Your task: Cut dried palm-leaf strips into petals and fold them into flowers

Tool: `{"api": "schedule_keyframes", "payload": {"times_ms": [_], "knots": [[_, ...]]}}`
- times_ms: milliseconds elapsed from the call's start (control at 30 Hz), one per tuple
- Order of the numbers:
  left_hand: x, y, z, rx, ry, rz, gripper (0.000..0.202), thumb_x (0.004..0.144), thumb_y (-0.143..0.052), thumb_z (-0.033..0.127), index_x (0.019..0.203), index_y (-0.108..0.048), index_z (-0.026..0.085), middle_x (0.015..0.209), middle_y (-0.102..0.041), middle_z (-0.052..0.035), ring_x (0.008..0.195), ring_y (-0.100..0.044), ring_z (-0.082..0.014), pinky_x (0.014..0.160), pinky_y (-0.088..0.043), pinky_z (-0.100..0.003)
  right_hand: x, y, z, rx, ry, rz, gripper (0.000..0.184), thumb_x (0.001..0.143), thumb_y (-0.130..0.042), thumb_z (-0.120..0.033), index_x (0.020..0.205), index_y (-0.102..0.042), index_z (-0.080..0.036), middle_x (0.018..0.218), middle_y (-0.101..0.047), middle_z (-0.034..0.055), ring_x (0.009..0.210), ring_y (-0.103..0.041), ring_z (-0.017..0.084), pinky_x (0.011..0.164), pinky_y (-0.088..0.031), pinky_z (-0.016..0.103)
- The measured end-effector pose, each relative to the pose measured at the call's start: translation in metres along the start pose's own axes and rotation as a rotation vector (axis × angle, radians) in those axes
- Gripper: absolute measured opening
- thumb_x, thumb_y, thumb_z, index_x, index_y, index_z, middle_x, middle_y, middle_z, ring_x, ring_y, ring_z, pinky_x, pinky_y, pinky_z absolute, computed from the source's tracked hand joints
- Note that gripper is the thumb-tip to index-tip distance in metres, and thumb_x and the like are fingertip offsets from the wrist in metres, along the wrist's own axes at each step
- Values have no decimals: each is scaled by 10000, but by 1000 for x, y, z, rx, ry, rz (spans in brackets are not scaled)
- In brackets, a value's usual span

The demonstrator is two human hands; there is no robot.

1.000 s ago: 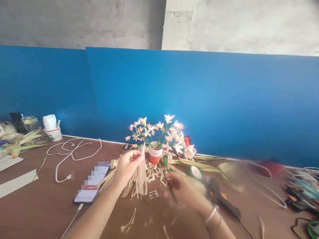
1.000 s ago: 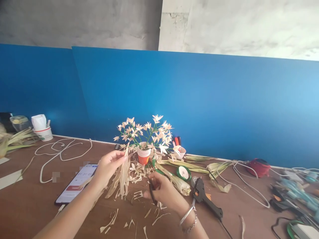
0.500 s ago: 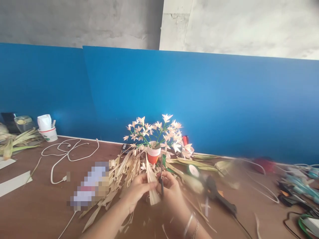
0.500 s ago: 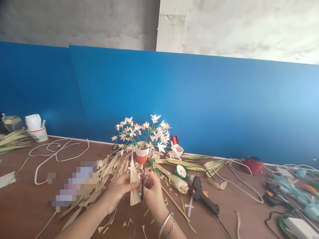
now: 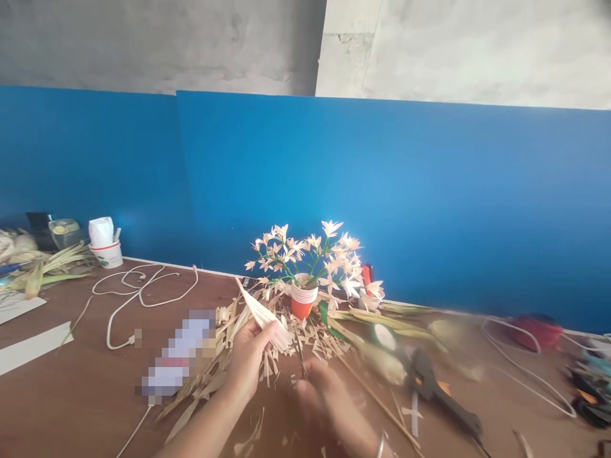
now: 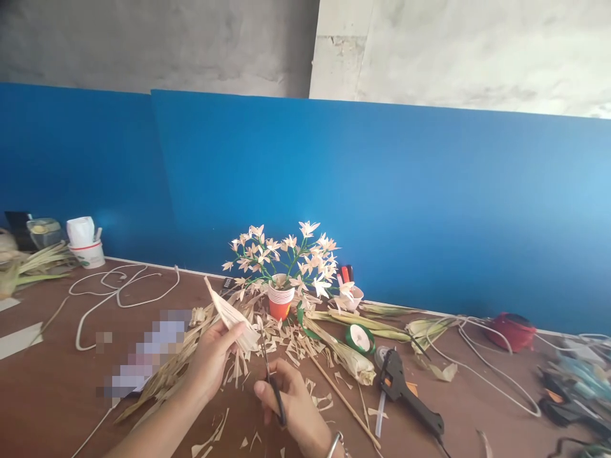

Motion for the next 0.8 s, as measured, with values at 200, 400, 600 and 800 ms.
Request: {"api": "schedule_keyframes", "payload": {"times_ms": [200, 400, 600, 800], "knots": [[-2, -1, -4, 0, -4, 9, 339, 624, -744, 339, 877, -660, 130, 819, -717, -63, 822, -652, -226, 720, -486, -283, -5, -8, -7, 28, -24, -36, 474, 640, -678, -594, 833, -511, -195, 496, -509, -72, 389, -439, 72, 381, -252, 176], [-1, 7, 0, -26, -64, 94, 329, 643, -734, 351, 891, -660, 147, 842, -722, -44, 831, -654, -211, 753, -484, -283, -18, -16, -24, -5, -49, -41, 465, 664, -651, -607, 801, -505, -187, 451, -491, -75, 362, -431, 66, 359, -158, 175], [-5, -4, -4, -25, -3, -11, 290, 646, -731, 323, 876, -668, 159, 770, -718, -14, 749, -652, -179, 709, -480, -257, -18, -13, -24, 67, -1, 7, 446, 654, -686, -567, 815, -521, -185, 503, -503, -74, 373, -412, 53, 372, -178, 168], [-8, -9, -13, -18, 48, -64, 274, 654, -726, 310, 875, -674, 157, 824, -726, -35, 753, -650, -178, 667, -475, -240, -10, -9, -17, 76, 8, -6, 420, 670, -691, -535, 811, -512, -181, 483, -466, -91, 360, -377, 39, 364, -171, 163]]}}
Point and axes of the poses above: each hand's wrist, its own x-axis towards the middle knuckle, its own y-axis out of the back of the hand, z = x × y, the point moved 7 cm from there along x, towards the middle knuckle
